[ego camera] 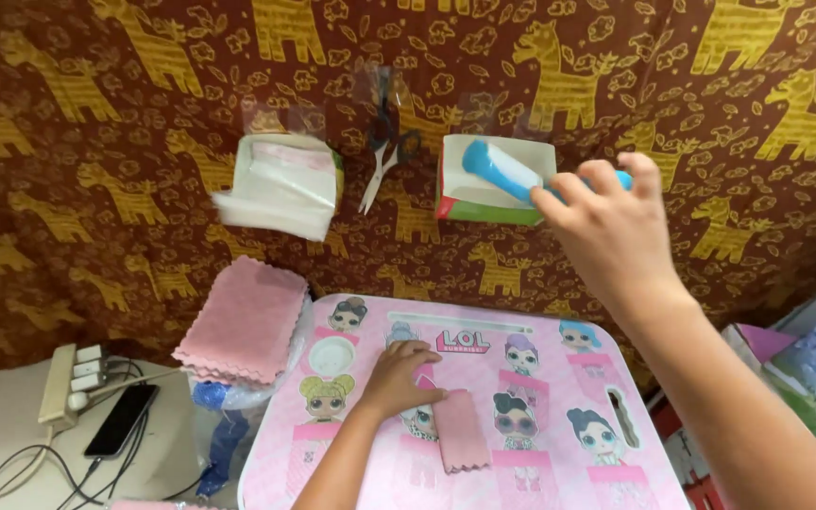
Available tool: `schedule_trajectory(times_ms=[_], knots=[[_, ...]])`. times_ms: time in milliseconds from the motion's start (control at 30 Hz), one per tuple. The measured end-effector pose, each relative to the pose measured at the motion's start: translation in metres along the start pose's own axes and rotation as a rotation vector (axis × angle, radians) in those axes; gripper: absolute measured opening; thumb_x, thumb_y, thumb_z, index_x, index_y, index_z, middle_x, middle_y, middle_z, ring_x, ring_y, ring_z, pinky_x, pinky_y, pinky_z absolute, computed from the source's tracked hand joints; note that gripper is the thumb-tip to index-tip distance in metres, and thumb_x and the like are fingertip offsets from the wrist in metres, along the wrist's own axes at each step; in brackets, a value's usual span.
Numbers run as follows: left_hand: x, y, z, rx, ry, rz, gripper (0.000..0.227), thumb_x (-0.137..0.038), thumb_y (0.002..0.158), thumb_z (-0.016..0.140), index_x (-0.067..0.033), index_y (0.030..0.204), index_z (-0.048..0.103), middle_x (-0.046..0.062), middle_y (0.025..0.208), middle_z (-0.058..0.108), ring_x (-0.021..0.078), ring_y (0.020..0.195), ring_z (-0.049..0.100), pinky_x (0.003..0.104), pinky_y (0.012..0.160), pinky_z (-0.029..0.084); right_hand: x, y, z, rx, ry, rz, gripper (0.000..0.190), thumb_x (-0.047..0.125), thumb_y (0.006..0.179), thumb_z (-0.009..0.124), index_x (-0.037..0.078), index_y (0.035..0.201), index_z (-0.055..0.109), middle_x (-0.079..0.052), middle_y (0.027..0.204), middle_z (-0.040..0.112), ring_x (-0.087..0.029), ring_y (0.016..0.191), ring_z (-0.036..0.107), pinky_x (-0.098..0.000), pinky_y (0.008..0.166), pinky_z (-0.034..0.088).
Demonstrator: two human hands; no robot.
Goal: The person uses a lint roller to clean a rectangular piece of pink fabric and a piece of grey fabric on a table, then folds the pink fabric into a small packet.
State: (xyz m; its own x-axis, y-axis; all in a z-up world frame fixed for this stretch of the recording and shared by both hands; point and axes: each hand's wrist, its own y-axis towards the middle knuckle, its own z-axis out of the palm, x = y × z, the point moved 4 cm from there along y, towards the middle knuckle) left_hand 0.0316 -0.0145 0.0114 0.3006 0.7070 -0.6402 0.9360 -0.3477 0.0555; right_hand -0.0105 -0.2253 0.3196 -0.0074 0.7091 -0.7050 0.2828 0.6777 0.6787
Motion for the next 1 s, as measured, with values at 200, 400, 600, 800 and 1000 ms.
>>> schedule_trajectory(times_ms=[200,400,600,800,1000], knots=[[0.001,0.000,0.000,0.001,-0.009,-0.004,0.067,-0.056,0.078,0.074,-0.0231,0.136,0.063,-0.001,0.149,0.049,0.0210,0.140,0.038,0.042,0.115,0.029,0.046,0.007,0.017,-0.019,-0.174,-0.074,0.047,0.035,0.079,0.081,0.044,0.124,0.069,0.015,0.144,0.064,-0.017,0.141,0.055,-0.0644,0.128,-0.003],[0.008,0.007,0.006,-0.040,-0.003,0.028,0.072,-0.059,0.075,0.077,-0.0226,0.135,0.064,-0.001,0.144,0.052,0.0229,0.137,0.040,0.040,0.112,0.030,0.133,-0.061,-0.004,-0.121,0.293,-0.285,0.061,0.017,0.081,0.077,0.028,0.139,0.061,-0.001,0.145,0.060,-0.025,0.139,0.051,-0.0708,0.120,0.010],[0.013,0.010,0.008,-0.069,-0.032,0.038,0.063,-0.056,0.077,0.073,-0.0230,0.131,0.067,-0.002,0.141,0.056,0.0204,0.136,0.042,0.041,0.112,0.032,0.208,-0.164,0.027,0.137,0.981,-0.326,0.039,0.005,0.084,0.065,0.013,0.122,0.062,-0.008,0.108,0.068,-0.028,0.108,0.062,-0.0648,0.109,0.036],[0.023,0.014,0.005,-0.228,-0.338,-0.048,0.032,-0.027,0.089,0.064,-0.0150,0.118,0.074,0.001,0.123,0.067,0.0184,0.119,0.059,0.032,0.106,0.045,0.228,-0.198,0.101,0.747,1.386,0.537,0.033,0.028,0.099,0.052,0.013,0.126,0.063,-0.005,0.117,0.073,-0.026,0.103,0.068,-0.0413,0.093,0.052],[0.017,-0.010,-0.021,-0.872,-0.129,0.204,0.018,-0.010,0.096,0.056,-0.0069,0.102,0.072,0.006,0.100,0.072,0.0217,0.095,0.068,0.034,0.085,0.055,0.223,-0.213,0.110,0.769,1.519,0.779,0.047,0.034,0.096,0.055,0.015,0.139,0.061,-0.004,0.118,0.074,-0.022,0.109,0.068,-0.0364,0.095,0.052]])
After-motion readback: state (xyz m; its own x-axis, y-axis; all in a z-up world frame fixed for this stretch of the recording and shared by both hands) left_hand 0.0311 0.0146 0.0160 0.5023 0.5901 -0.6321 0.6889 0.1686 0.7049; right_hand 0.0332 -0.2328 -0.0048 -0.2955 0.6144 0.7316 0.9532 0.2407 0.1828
